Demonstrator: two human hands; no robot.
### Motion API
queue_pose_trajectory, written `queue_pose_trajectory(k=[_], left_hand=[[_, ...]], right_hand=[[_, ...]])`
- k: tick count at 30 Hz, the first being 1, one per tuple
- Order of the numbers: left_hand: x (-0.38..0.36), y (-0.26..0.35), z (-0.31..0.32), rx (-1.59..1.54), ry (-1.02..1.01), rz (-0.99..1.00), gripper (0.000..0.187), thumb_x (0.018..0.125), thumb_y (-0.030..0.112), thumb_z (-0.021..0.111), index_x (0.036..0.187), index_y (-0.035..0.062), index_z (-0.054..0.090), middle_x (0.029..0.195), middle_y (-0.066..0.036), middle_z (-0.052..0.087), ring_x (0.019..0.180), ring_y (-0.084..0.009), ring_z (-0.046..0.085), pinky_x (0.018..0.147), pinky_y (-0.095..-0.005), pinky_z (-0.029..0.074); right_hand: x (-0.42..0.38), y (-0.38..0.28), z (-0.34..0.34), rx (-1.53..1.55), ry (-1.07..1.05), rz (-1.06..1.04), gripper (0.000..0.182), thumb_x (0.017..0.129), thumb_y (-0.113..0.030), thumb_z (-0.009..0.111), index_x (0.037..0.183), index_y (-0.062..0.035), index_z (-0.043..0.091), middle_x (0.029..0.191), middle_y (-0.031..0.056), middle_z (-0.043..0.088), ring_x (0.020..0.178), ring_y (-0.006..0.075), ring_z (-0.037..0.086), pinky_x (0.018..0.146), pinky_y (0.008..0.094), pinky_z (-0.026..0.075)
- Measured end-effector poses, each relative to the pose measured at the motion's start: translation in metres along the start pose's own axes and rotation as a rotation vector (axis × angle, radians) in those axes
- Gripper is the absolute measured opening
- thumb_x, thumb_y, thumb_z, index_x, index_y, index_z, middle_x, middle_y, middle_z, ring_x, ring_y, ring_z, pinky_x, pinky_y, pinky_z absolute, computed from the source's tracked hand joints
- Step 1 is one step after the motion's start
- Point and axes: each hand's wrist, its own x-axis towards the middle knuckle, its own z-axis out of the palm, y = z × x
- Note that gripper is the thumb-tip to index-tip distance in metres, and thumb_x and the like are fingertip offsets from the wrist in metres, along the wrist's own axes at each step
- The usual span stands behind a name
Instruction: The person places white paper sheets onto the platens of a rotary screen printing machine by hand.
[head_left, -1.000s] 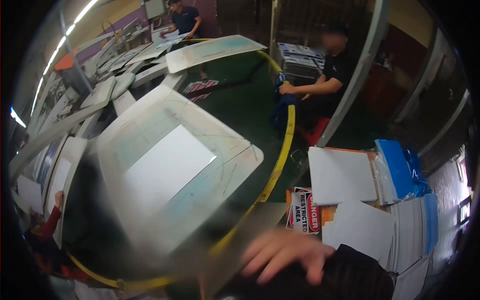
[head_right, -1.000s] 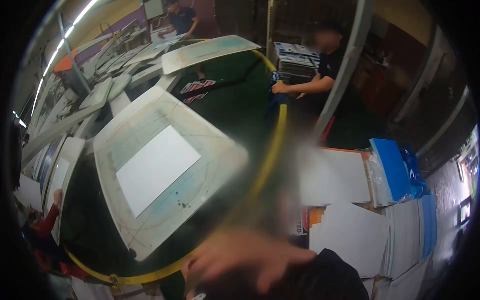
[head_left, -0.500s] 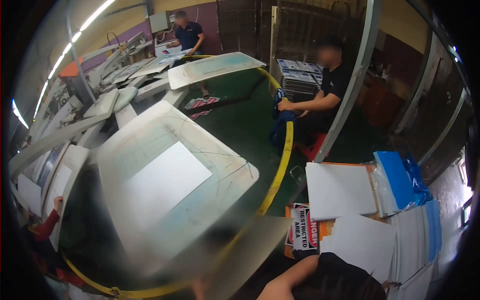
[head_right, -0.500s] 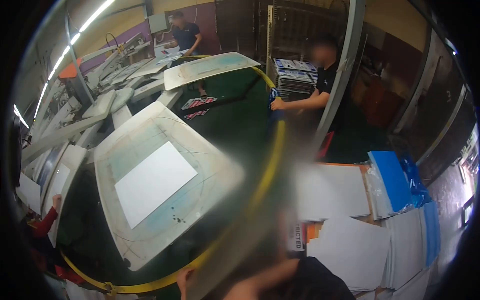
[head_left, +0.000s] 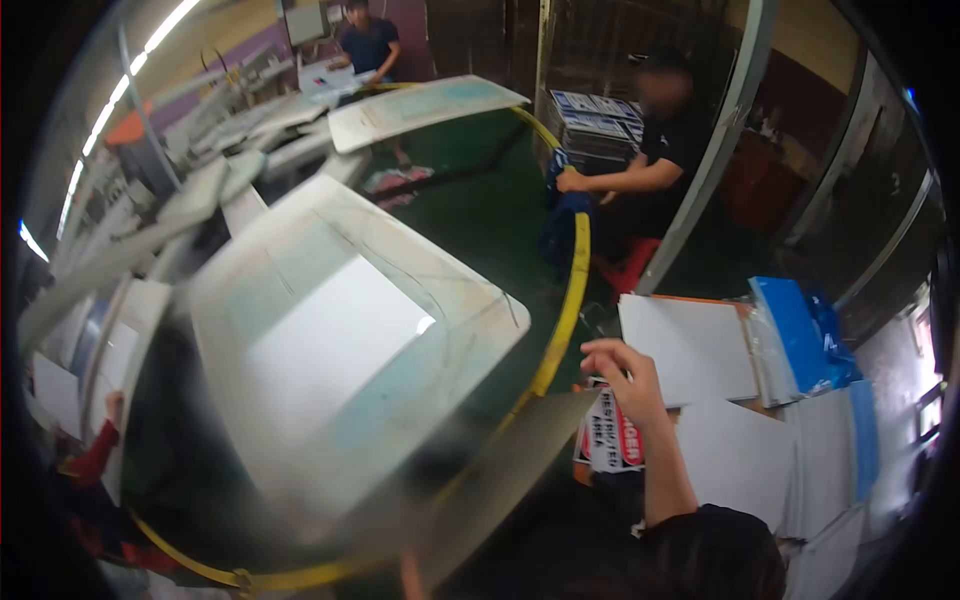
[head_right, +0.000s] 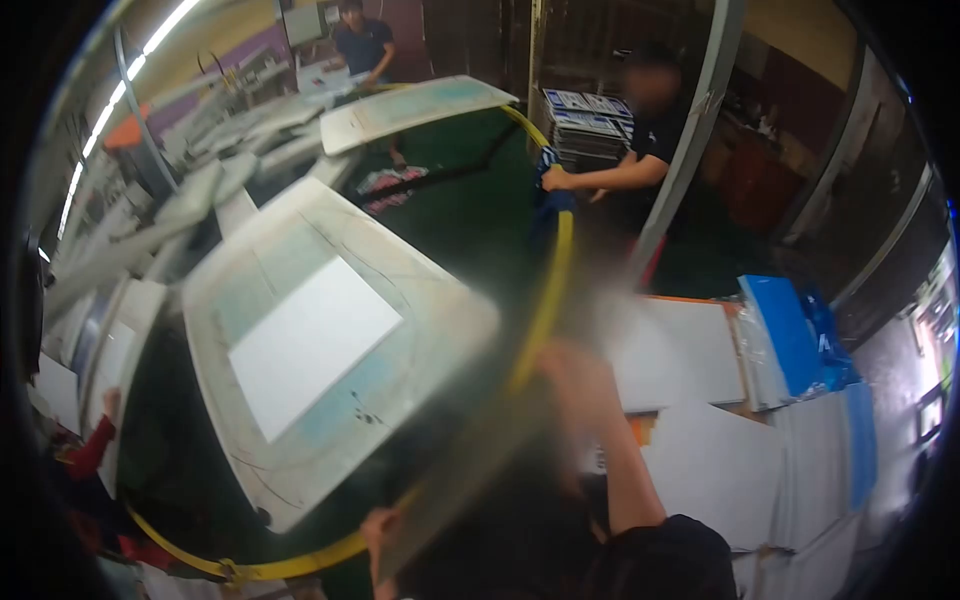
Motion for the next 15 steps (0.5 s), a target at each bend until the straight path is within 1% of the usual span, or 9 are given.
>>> queue_pose_trajectory(k=[1, 2, 4, 5, 6, 9, 10, 13, 15], left_hand=[[0.010, 0.021, -0.005, -0.089, 0.018, -0.089, 0.009, 0.068, 0.004, 0.068, 0.077, 0.0045, 0.068, 0.074, -0.009, 0.063, 0.067, -0.0219, 0.061, 0.061, -0.0299, 0.048], [0.001, 0.009, -0.002, -0.093, -0.019, -0.100, 0.011, 0.067, 0.002, 0.068, 0.077, 0.0045, 0.068, 0.075, -0.009, 0.063, 0.068, -0.0215, 0.061, 0.061, -0.0294, 0.048], [0.000, -0.015, 0.005, -0.085, -0.035, -0.100, 0.014, 0.066, -0.002, 0.067, 0.078, 0.0045, 0.068, 0.077, -0.008, 0.062, 0.070, -0.0206, 0.061, 0.062, -0.0282, 0.048], [-0.004, -0.019, 0.007, -0.066, -0.024, -0.118, 0.014, 0.065, -0.002, 0.067, 0.078, 0.0053, 0.068, 0.078, -0.008, 0.062, 0.071, -0.0208, 0.061, 0.062, -0.0281, 0.048], [-0.002, -0.012, 0.006, -0.047, -0.019, -0.136, 0.015, 0.065, -0.001, 0.067, 0.078, 0.0061, 0.069, 0.078, -0.008, 0.062, 0.072, -0.0211, 0.061, 0.062, -0.0280, 0.048], [0.005, 0.010, -0.001, 0.023, -0.040, -0.117, 0.016, 0.065, 0.001, 0.067, 0.079, 0.0084, 0.069, 0.079, -0.008, 0.061, 0.074, -0.0224, 0.061, 0.063, -0.0292, 0.048], [0.009, 0.017, -0.006, 0.053, -0.050, -0.096, 0.017, 0.065, 0.002, 0.066, 0.080, 0.0091, 0.070, 0.079, -0.008, 0.061, 0.075, -0.0230, 0.060, 0.064, -0.0298, 0.048], [0.014, 0.028, -0.010, 0.152, -0.038, -0.014, 0.018, 0.065, 0.006, 0.068, 0.082, 0.0111, 0.070, 0.081, -0.009, 0.061, 0.075, -0.0258, 0.060, 0.064, -0.0325, 0.048], [0.013, 0.027, -0.008, 0.114, -0.021, -0.084, 0.011, 0.070, 0.011, 0.070, 0.081, 0.0089, 0.069, 0.077, -0.011, 0.061, 0.073, -0.0289, 0.059, 0.065, -0.0355, 0.048]], right_hand=[[0.004, 0.035, 0.001, -0.038, 0.050, 0.054, 0.021, 0.092, -0.013, 0.049, 0.104, -0.0005, 0.061, 0.084, 0.0075, 0.063, 0.082, 0.0127, 0.059, 0.074, 0.0248, 0.046], [0.004, 0.073, -0.004, -0.273, 0.057, 0.126, 0.024, 0.091, -0.018, 0.049, 0.105, -0.0026, 0.062, 0.084, 0.0084, 0.065, 0.085, 0.0177, 0.061, 0.077, 0.0308, 0.047], [-0.005, 0.091, -0.007, -0.958, -0.268, 0.454, 0.035, 0.087, -0.030, 0.052, 0.112, -0.0081, 0.060, 0.100, 0.0125, 0.063, 0.096, 0.0277, 0.060, 0.084, 0.0400, 0.047], [-0.013, 0.133, -0.004, -1.098, -0.422, 0.618, 0.048, 0.081, -0.039, 0.054, 0.121, -0.0136, 0.056, 0.120, 0.0162, 0.053, 0.107, 0.0393, 0.053, 0.090, 0.0477, 0.043], [-0.023, 0.163, 0.001, -1.157, -0.518, 0.544, 0.059, 0.078, -0.040, 0.057, 0.131, -0.0163, 0.045, 0.129, 0.0180, 0.044, 0.110, 0.0454, 0.048, 0.096, 0.0507, 0.039], [-0.023, 0.183, 0.016, -1.037, -0.445, 0.492, 0.064, 0.078, -0.035, 0.056, 0.137, -0.0173, 0.036, 0.129, 0.0208, 0.043, 0.111, 0.0469, 0.046, 0.100, 0.0528, 0.032], [-0.018, 0.177, 0.019, -1.035, -0.512, 0.538, 0.068, 0.079, -0.034, 0.057, 0.139, -0.0181, 0.029, 0.127, 0.0237, 0.043, 0.113, 0.0456, 0.045, 0.102, 0.0545, 0.028], [-0.017, 0.163, 0.019, -0.903, -0.448, 0.395, 0.071, 0.078, -0.041, 0.059, 0.140, -0.0223, 0.030, 0.131, 0.0218, 0.041, 0.120, 0.0450, 0.040, 0.101, 0.0622, 0.023], [-0.010, 0.133, 0.025, -0.992, -0.475, 0.532, 0.075, 0.075, -0.048, 0.060, 0.140, -0.0257, 0.029, 0.138, 0.0187, 0.033, 0.125, 0.0478, 0.031, 0.101, 0.0633, 0.021]])
